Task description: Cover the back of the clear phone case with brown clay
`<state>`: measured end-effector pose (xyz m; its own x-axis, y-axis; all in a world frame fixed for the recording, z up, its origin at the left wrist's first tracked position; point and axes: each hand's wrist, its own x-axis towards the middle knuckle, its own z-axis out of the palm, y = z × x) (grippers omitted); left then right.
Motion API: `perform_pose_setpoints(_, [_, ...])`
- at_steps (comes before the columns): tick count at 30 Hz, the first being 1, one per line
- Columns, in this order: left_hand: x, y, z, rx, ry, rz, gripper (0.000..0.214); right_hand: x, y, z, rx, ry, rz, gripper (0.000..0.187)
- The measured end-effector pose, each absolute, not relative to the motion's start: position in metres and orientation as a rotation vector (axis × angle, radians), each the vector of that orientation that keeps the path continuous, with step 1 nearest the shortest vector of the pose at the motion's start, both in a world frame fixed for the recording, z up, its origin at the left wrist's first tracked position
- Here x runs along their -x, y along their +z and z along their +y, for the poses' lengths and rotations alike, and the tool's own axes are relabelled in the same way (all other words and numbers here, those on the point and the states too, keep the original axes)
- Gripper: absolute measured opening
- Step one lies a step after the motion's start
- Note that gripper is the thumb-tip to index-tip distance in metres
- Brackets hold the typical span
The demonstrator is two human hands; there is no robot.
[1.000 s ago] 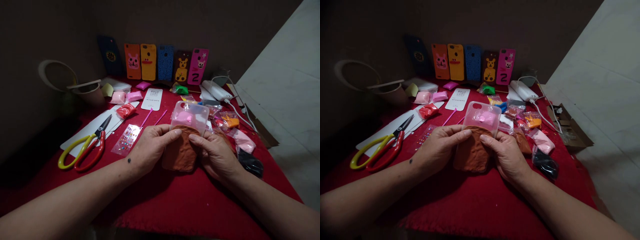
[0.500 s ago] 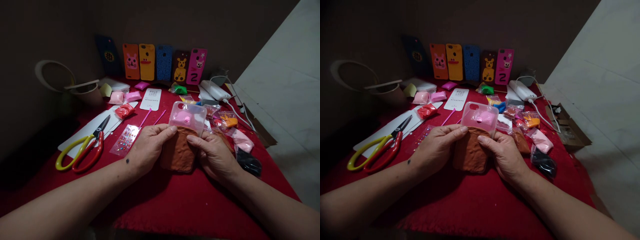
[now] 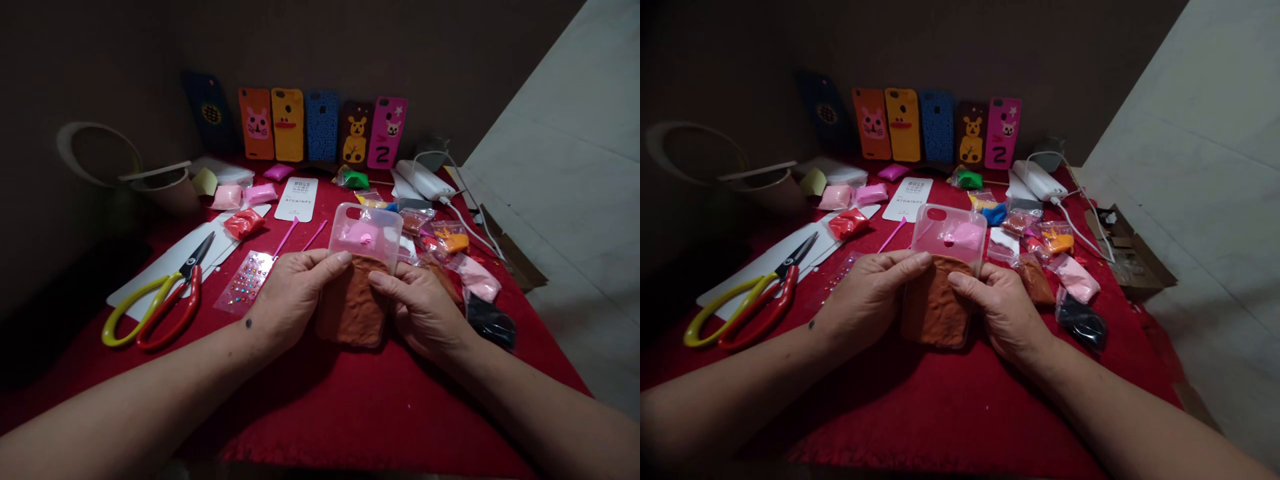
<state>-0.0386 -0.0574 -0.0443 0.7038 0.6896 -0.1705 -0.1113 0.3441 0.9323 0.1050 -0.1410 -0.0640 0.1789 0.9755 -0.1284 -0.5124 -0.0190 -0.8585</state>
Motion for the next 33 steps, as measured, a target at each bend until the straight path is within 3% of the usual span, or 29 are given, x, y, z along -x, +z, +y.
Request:
perform_pose_setpoints(20, [0.0371, -0.0441, -0.0606, -1.115, 0.593, 0.661, 0.019, -0.1035, -0.0600, -0.1404, 0.913, 1.311, -0.571, 0.011])
perform_pose_setpoints(33, [0.0372, -0.0468, -0.0614, -1.173, 0.543, 0.668, 0.024, -0.1023, -0.0617, -0.1375, 0.911, 1.247, -0.504, 0.005])
